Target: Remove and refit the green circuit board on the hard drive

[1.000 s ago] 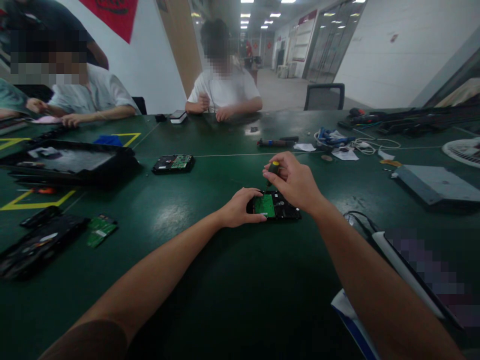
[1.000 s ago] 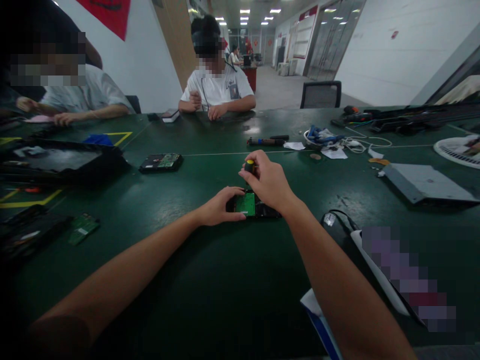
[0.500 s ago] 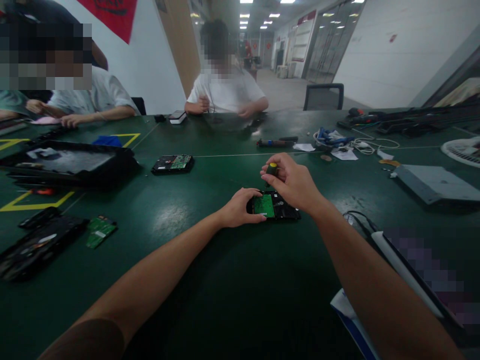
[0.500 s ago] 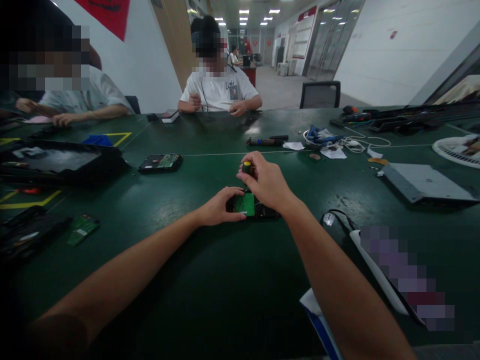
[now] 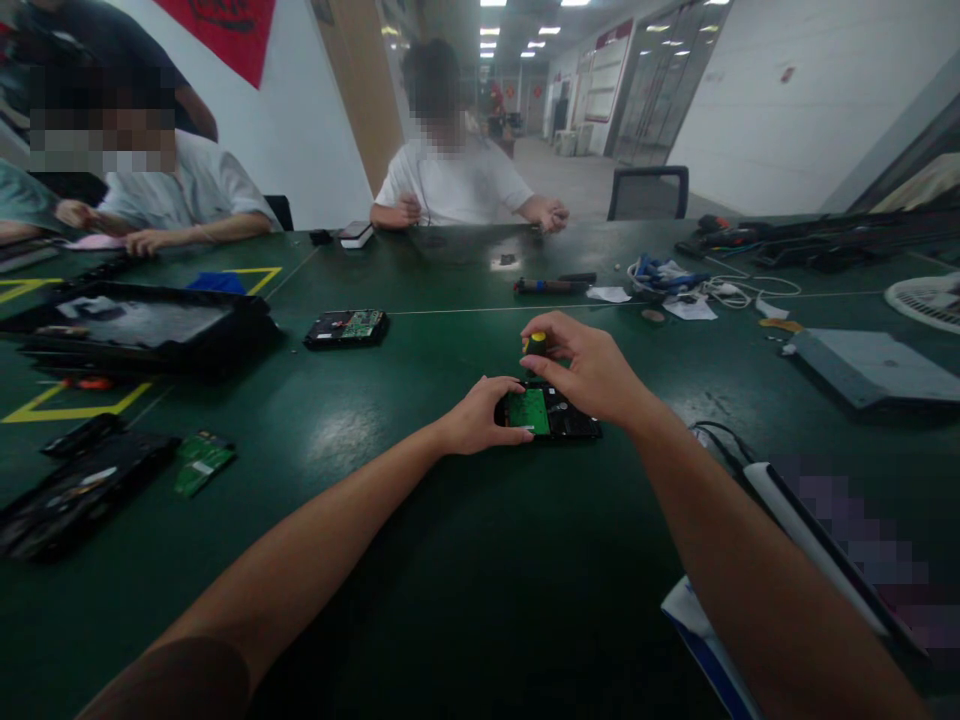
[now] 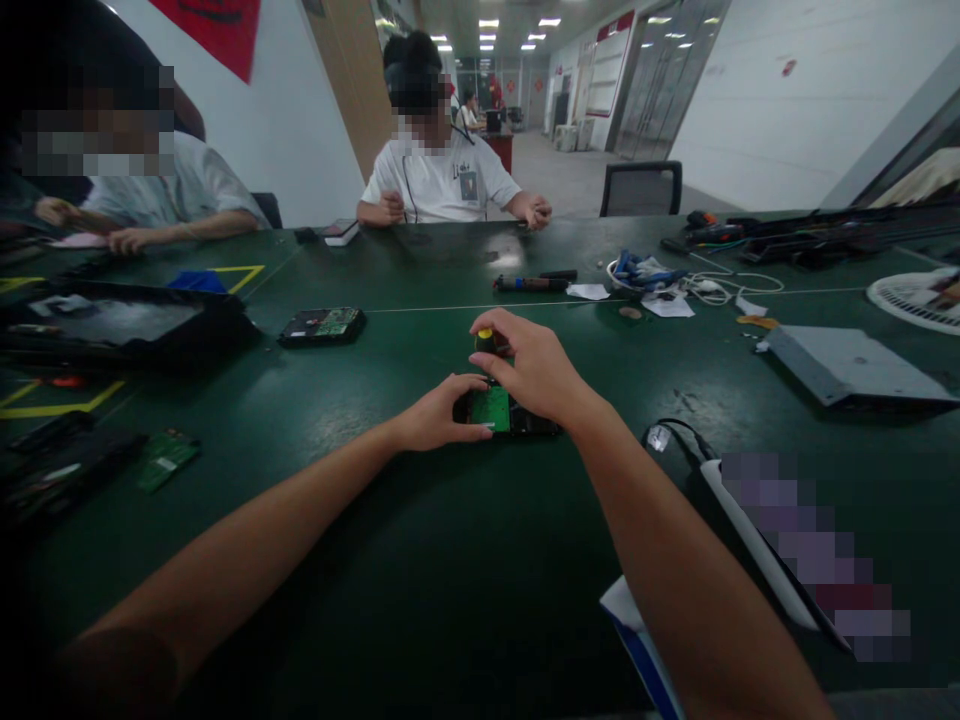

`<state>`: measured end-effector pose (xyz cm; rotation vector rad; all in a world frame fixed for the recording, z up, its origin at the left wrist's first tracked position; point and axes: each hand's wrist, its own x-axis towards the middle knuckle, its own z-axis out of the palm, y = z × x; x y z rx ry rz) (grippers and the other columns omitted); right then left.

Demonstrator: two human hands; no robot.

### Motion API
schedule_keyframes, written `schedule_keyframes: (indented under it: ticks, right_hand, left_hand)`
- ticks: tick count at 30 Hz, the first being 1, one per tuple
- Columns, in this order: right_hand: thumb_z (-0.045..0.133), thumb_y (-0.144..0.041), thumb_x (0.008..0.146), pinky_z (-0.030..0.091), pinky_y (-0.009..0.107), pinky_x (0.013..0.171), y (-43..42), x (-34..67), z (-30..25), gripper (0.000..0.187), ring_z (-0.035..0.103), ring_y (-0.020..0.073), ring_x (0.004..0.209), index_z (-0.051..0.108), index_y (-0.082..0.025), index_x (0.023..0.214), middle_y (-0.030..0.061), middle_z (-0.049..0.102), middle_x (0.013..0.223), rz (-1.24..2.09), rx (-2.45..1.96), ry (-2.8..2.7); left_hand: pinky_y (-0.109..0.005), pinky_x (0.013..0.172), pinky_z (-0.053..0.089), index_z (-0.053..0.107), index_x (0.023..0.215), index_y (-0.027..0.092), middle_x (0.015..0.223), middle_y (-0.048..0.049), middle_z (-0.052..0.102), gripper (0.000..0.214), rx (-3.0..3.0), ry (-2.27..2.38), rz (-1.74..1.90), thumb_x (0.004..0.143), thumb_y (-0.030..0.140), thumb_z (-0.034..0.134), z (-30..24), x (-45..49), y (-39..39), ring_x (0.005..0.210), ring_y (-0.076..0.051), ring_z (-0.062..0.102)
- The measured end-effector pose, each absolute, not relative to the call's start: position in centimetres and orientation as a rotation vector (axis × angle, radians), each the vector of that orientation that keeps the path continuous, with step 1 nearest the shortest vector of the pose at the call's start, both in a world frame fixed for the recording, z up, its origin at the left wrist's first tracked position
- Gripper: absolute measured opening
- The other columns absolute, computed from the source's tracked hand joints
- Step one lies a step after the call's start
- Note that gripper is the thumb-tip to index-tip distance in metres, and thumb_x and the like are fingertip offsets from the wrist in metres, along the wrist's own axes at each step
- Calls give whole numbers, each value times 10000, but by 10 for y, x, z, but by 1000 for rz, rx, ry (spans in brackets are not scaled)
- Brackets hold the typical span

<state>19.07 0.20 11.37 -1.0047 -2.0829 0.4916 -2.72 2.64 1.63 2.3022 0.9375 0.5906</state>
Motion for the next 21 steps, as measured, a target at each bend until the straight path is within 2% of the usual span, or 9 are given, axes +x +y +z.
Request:
schedule_keyframes:
  ticks: [6, 9, 13, 21]
  right_hand:
    - [677, -242, 932, 531, 373, 822, -2, 196, 125, 239, 684, 223, 927, 676, -254, 1171, 43, 739, 1130, 371, -1070, -2166]
    - [653, -248, 950, 516, 373, 840, -5, 198, 128, 245, 677, 212, 889, 689, -247, 1192, 42, 749, 1115, 396, -1087, -2173]
    - [605, -274, 987, 510, 382, 892, -5, 197, 126, 272, 677, 217, 943, 692, -242, 1243, 54, 744, 1163, 465, -1048, -2149]
    - [659, -450, 972, 498, 335, 690, -2, 187, 114, 269, 656, 190, 756, 717, -252, 1146, 51, 734, 1000, 462, -1165, -1956]
  left_hand:
    - [-539, 1151, 411, 569, 1375, 187, 1408, -148, 603, 718, 2288, 937, 592, 800, 541, 813, 21, -27, 23, 1304, -349, 562]
    - [-552, 1156, 403, 569, 1379, 204, 1426, -143, 595, 711, 2277, 945, 581, 799, 536, 812, 24, -27, 22, 1324, -360, 555]
    - [-563, 1161, 396, 564, 1384, 206, 1442, -149, 585, 716, 2265, 954, 574, 799, 535, 815, 23, -27, 22, 1339, -366, 544]
    - [-570, 1225, 308, 571, 1375, 210, 1401, -135, 612, 722, 2328, 910, 600, 795, 561, 820, 19, -28, 25, 1318, -343, 558]
